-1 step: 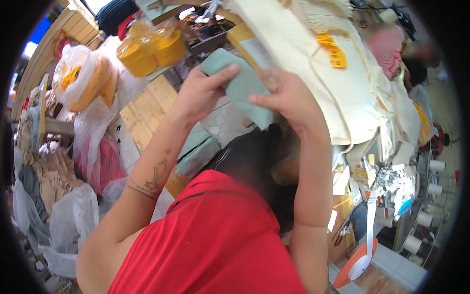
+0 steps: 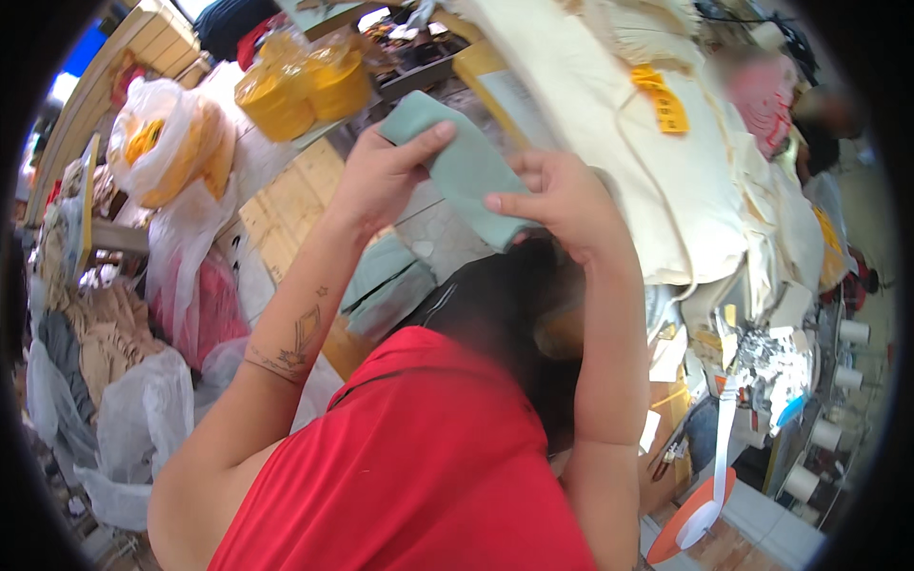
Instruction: The person sorts through a stack of fabric pieces on a work table, selects individual pieces, and folds them onto a wooden board before securing the stack with a yellow strap.
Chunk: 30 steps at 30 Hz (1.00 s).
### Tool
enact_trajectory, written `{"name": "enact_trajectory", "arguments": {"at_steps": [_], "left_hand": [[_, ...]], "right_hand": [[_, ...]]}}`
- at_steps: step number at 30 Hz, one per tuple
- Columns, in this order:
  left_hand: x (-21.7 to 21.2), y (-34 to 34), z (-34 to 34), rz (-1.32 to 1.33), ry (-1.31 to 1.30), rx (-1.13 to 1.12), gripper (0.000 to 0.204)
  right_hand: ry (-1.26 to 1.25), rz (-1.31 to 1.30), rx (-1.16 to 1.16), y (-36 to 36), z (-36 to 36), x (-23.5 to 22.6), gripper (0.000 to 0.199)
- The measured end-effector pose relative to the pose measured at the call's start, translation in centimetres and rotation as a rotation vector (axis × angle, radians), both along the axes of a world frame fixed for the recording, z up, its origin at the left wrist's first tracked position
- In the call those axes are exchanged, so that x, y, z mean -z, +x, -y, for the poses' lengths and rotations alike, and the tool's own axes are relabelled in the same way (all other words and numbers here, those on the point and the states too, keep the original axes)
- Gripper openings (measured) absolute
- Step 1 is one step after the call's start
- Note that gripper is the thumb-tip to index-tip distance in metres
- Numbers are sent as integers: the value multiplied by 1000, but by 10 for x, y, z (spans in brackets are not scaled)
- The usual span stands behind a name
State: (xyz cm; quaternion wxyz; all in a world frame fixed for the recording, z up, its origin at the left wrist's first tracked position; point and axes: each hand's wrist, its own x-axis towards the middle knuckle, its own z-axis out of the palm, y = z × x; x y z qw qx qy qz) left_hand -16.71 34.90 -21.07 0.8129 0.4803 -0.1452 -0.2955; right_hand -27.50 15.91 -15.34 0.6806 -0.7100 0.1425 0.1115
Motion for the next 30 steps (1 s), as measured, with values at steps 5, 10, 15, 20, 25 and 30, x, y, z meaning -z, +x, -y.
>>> {"name": "enact_trajectory", "arguments": {"at_steps": [5, 10, 15, 20, 25, 30], "left_hand": [[28, 8, -59, -72, 62, -75, 32], [34, -16, -71, 319, 368, 124, 34], [77, -34, -90, 141, 448, 213, 42], [127, -81, -160, -240, 595, 367, 28], [199, -136, -204, -318, 762, 186, 30], [209, -156, -204, -385, 751, -12, 32]], "right_hand": [[34, -105, -205, -1, -21, 62, 34], [-279, 309, -113, 29, -66, 61, 37], [-215, 77, -76, 38, -71, 101, 37], [167, -279, -50, 5, -83, 165, 34], [-84, -361, -147, -31, -96, 247, 33], [-256, -309, -160, -28, -99, 243, 35]]}}
